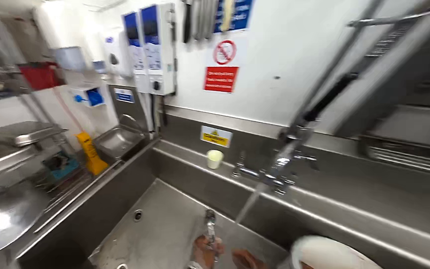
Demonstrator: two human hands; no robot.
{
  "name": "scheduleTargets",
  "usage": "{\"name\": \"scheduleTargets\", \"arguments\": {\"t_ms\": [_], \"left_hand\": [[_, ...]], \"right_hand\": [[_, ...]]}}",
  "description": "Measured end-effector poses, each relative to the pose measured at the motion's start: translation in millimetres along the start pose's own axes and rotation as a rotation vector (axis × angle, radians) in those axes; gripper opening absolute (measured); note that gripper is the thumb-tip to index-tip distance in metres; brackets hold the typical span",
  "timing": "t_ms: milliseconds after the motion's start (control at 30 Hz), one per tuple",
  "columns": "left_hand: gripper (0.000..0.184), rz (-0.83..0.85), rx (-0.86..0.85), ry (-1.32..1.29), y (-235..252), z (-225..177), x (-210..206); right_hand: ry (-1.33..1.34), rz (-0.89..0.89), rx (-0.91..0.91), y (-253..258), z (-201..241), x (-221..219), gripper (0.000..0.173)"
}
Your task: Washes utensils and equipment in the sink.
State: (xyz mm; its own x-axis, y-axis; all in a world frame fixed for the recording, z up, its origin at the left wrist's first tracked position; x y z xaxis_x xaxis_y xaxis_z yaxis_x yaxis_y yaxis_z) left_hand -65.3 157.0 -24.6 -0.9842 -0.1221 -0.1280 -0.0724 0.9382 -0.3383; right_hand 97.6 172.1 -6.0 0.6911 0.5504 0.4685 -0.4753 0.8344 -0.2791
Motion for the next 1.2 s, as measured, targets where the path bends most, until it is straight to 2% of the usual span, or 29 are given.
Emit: {"name": "scheduleTargets", "arguments": {"t_ms": [67,167,333,500,633,733,867,1000,1100,1200], "left_hand": [[0.024,0.105,0.119,0.111,9,4,-3],[0.018,0.157,0.186,0.221,13,12,-16],[0.019,0.140,0.277,0.265,9,17,-17],[0.018,0.165,0.273,0.168,3,43,-8],[0.024,0.187,0.268,0.013,-3,45,-4],[0.025,0.220,0.289,-0.034,-7,42,-1],[0.029,0.245,0.304,-0.065,-12,48,5],[0.033,0.252,0.299,-0.041,-12,50,12],[0.031,0.315,0.366,-0.027,-10,50,16],[0.030,0.360,0.353,-0.005,-13,50,15]], "right_hand": [[0.204,-0.099,0.000,29,22,19,0.027],[0.380,-0.021,-0.049,59,45,32,0.030],[0.045,0.113,-0.123,72,47,24,0.028],[-0.018,0.141,-0.125,68,37,20,0.028],[-0.112,0.043,-0.112,64,37,23,0.041],[-0.155,0.162,-0.117,67,34,18,0.047],[-0.290,0.272,-0.192,68,42,10,0.032],[-0.400,0.402,-0.237,74,33,5,0.032],[-0.391,0.418,-0.246,74,31,5,0.031],[-0.369,0.394,-0.238,76,31,4,0.031]]}}
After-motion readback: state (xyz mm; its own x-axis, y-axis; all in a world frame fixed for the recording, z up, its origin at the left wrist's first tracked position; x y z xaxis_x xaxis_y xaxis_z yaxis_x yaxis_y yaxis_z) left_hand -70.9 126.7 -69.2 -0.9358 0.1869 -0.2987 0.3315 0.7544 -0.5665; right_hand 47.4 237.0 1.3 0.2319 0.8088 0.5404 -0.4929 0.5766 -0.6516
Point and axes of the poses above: each hand's wrist, its own y-axis towards the middle knuckle, its own x-axis out of the back of the hand, z = x × y, the point moved 1 cm from there along y, towards the middle knuckle, and after that the axes turned 10 degrees about z, right-handed, at the moved point
